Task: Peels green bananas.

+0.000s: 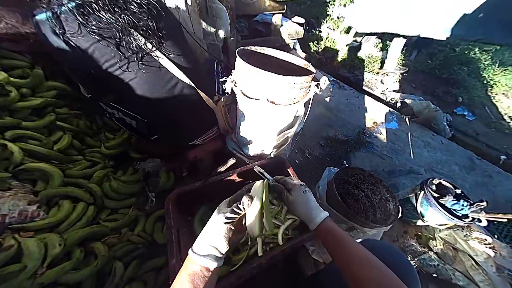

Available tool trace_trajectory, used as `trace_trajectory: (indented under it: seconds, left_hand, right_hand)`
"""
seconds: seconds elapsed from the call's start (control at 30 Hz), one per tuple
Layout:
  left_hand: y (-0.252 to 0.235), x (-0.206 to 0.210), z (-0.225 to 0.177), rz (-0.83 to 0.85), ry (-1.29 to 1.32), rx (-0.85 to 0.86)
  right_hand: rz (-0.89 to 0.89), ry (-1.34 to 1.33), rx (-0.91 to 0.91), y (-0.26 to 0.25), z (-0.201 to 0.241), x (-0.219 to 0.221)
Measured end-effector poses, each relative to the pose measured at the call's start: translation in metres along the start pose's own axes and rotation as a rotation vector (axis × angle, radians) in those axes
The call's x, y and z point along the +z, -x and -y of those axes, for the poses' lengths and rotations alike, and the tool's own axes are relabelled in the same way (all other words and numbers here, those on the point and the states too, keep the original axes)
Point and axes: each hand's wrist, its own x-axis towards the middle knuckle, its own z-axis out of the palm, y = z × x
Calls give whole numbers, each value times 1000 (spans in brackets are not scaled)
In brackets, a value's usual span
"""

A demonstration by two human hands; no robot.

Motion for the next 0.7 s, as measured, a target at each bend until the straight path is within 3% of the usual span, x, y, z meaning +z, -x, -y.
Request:
trace_trajectory:
  seconds: [0.1, 0.23, 0.33, 0.4, 0.5, 0.63, 0.7]
  left_hand:
    - [-7, -10, -2, -4, 167, 33]
    - [-13, -18, -2, -198, 317, 91]
    - [-15, -21, 3, -192, 307, 75]
    - [-14, -18, 5, -136, 226, 77]
    - [-10, -5, 4, -77, 91, 73]
    - [-9, 2, 3, -27, -25, 53]
    - [-9, -1, -1, -17, -3, 68]
  right_hand:
    - [-78, -55, 40, 0, -7, -16]
    - [-175, -32, -357, 22, 4, -14]
    - [-123, 85, -576, 34, 11, -4]
    - [-103, 102, -612, 33, 11, 3]
    - [-144, 49, -495, 22, 7, 7]
    - [-95, -29, 4, -1, -1, -5]
    - [-95, -113, 98, -3, -4, -13]
